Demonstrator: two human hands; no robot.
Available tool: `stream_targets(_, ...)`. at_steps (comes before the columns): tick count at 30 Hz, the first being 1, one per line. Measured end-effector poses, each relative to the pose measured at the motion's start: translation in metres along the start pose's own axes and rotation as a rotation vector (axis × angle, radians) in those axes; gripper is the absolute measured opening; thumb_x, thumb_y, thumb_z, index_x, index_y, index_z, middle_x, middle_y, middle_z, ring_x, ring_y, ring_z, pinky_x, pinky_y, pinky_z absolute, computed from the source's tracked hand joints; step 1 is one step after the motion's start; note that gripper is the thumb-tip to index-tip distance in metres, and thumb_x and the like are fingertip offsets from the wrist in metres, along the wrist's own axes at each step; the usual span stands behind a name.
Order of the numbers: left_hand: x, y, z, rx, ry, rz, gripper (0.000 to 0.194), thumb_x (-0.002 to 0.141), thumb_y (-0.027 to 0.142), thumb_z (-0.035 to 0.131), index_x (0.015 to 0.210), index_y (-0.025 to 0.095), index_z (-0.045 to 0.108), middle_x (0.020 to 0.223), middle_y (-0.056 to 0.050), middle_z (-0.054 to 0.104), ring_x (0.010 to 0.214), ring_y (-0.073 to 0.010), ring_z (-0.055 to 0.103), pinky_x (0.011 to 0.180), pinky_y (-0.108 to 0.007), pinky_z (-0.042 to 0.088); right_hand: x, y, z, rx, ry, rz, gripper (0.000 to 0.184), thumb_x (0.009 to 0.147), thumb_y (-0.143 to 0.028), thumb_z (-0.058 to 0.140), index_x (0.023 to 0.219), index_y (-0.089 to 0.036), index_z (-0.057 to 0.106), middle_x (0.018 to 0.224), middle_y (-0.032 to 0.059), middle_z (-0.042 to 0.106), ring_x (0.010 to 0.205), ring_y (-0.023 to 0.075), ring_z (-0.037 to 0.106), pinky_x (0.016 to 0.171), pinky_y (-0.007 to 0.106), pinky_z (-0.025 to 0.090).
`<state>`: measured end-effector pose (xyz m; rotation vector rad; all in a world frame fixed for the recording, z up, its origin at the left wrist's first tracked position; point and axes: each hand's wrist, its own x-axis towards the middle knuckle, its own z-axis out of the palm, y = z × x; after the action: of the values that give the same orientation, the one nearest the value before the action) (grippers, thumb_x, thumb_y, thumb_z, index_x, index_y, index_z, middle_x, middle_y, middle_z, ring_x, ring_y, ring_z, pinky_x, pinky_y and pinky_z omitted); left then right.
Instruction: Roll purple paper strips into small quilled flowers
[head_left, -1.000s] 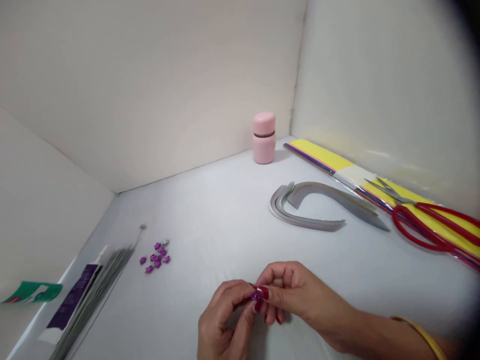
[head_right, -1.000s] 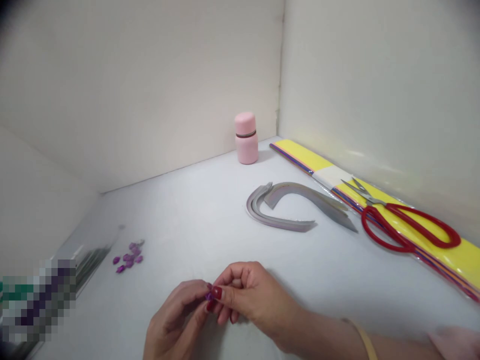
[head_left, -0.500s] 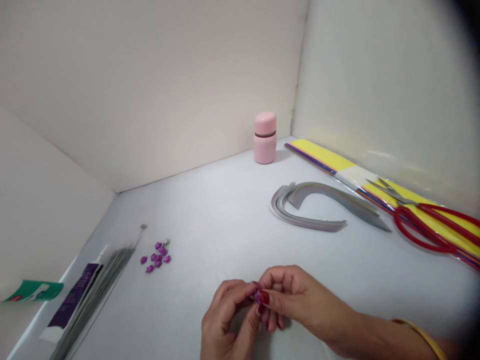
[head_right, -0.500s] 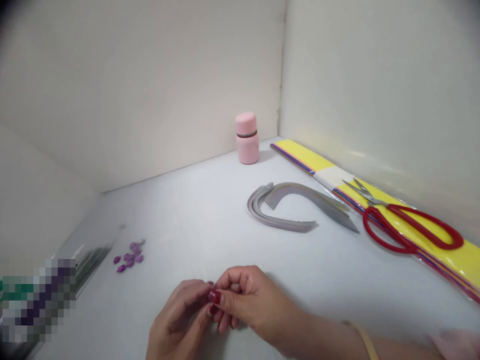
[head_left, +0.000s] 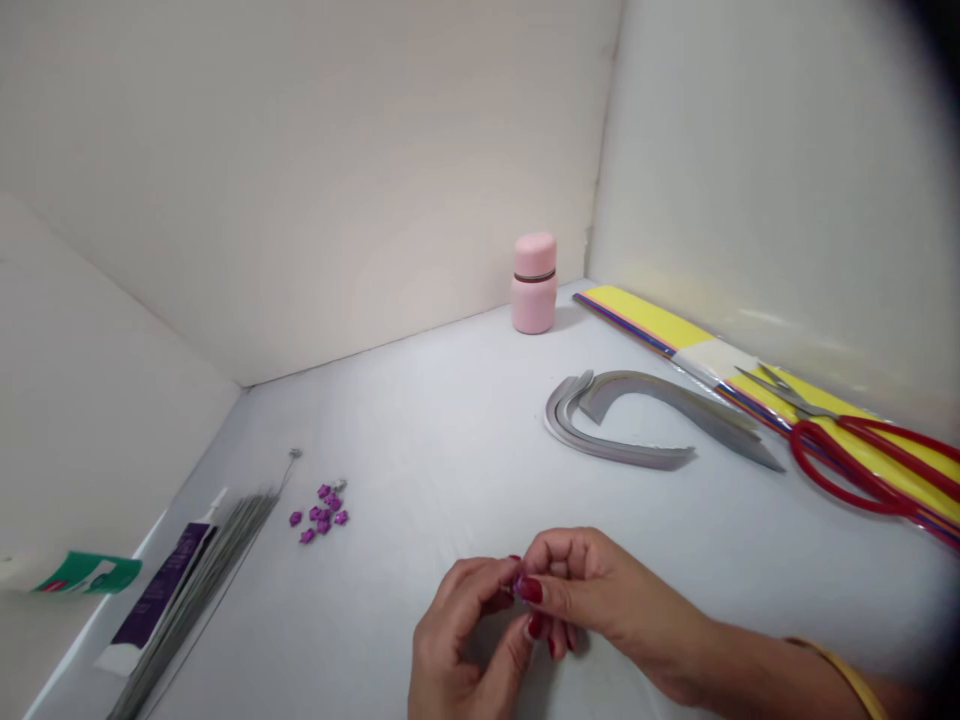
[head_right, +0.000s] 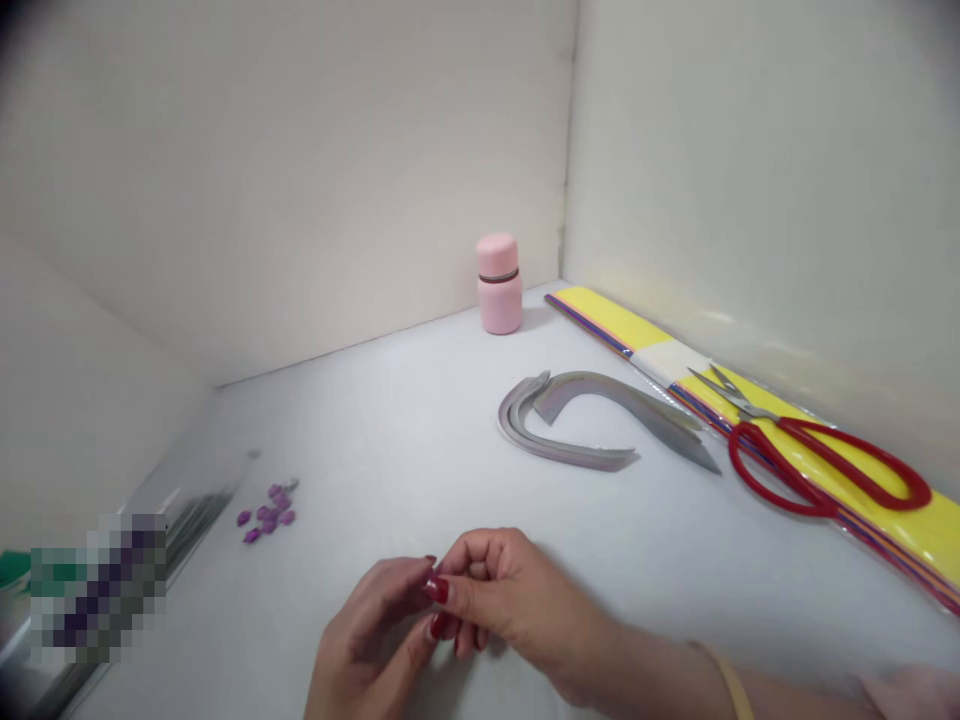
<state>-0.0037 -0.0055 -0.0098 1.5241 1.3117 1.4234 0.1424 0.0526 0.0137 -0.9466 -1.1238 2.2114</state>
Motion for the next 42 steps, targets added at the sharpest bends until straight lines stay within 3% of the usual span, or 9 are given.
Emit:
stream_targets(7, 0.001, 0.006, -0.003, -0.004, 0.018, 0.02, 0.02, 0.076, 0.01, 0.058, 0.09, 0.022, 0.067, 0.079, -0.003, 0.063, 0.071, -0.0131, 0.06, 0.063, -0.02, 0.049, -0.002, 0.0, 0.003, -0.068, -0.028, -0.036, 0.047, 0.073, -0.058, 0.055, 0.068, -0.011, 0.056, 0.056, 0.0005, 0.058, 0.043, 0.0068, 0.049, 0.045, 0.019, 0.032)
stream_targets(13, -0.003, 0.008, 0.001, -0.012, 0.057, 0.003, 0.028, 0.075, 0.007, 0.059, 0.097, 0.024, 0.063, 0.081, -0.002, 0.062, 0.071, -0.0136, 0.061, 0.066, -0.024, 0.052, -0.002, 0.006, 0.0, -0.065, -0.06, -0.064, 0.037, 0.07, -0.046, 0.065, 0.072, -0.011, 0.056, 0.058, -0.0003, 0.059, 0.044, 0.0054, 0.049, 0.045, 0.017, 0.032)
stream_targets(20, -0.002, 0.016, -0.004, 0.108, -0.033, 0.05, 0.021, 0.077, 0.007, 0.055, 0.091, 0.019, 0.065, 0.082, -0.005, 0.061, 0.074, -0.0161, 0.061, 0.065, -0.027, 0.052, 0.0, 0.007, 0.002, -0.113, -0.034, -0.106, 0.043, 0.072, -0.053, 0.06, 0.068, -0.011, 0.057, 0.056, 0.0002, 0.059, 0.043, 0.0061, 0.05, 0.043, 0.017, 0.033)
stream_targets(24, -0.002, 0.019, -0.003, 0.15, 0.006, 0.031, 0.024, 0.078, 0.005, 0.053, 0.096, 0.017, 0.062, 0.084, -0.006, 0.062, 0.075, -0.0167, 0.061, 0.067, -0.029, 0.052, -0.001, 0.007, 0.003, -0.132, -0.041, -0.11, 0.041, 0.067, -0.051, 0.065, 0.068, -0.011, 0.057, 0.055, -0.0003, 0.059, 0.044, 0.0058, 0.05, 0.044, 0.017, 0.033)
stream_targets(31, -0.003, 0.026, -0.006, 0.371, 0.071, 0.089, 0.018, 0.076, 0.004, 0.053, 0.085, 0.014, 0.066, 0.078, -0.008, 0.064, 0.073, -0.0175, 0.06, 0.066, -0.028, 0.049, 0.005, 0.011, 0.001, -0.233, -0.015, -0.077, 0.042, 0.067, -0.054, 0.063, 0.065, -0.012, 0.055, 0.053, -0.0003, 0.059, 0.039, 0.005, 0.05, 0.041, 0.016, 0.03)
stream_targets(34, 0.001, 0.03, -0.033, 0.552, 0.142, 0.03, 0.016, 0.078, 0.009, 0.053, 0.085, 0.017, 0.065, 0.079, -0.005, 0.065, 0.074, -0.0155, 0.061, 0.069, -0.025, 0.048, 0.01, 0.015, -0.002, -0.255, -0.014, -0.06, 0.041, 0.066, -0.053, 0.063, 0.069, -0.013, 0.056, 0.054, 0.0006, 0.061, 0.039, 0.0052, 0.051, 0.039, 0.015, 0.029)
stream_targets(38, 0.007, 0.023, -0.103, 0.698, 0.275, -0.038, 0.016, 0.08, 0.017, 0.051, 0.087, 0.018, 0.066, 0.085, -0.007, 0.065, 0.078, -0.019, 0.06, 0.072, -0.03, 0.047, 0.013, 0.019, -0.001, -0.271, -0.011, -0.028, 0.035, 0.069, -0.048, 0.061, 0.07, -0.014, 0.056, 0.054, 0.0006, 0.06, 0.038, 0.0059, 0.05, 0.039, 0.016, 0.032)
stream_targets(42, 0.011, -0.002, -0.163, 0.824, 0.412, -0.128, 0.022, 0.081, 0.023, 0.048, 0.089, 0.014, 0.067, 0.093, -0.012, 0.064, 0.082, -0.0257, 0.061, 0.07, -0.039, 0.047, 0.012, 0.021, 0.002, -0.326, -0.024, -0.033, 0.032, 0.072, -0.045, 0.058, 0.067, -0.014, 0.055, 0.054, 0.0011, 0.06, 0.039, 0.0064, 0.05, 0.039, 0.017, 0.033)
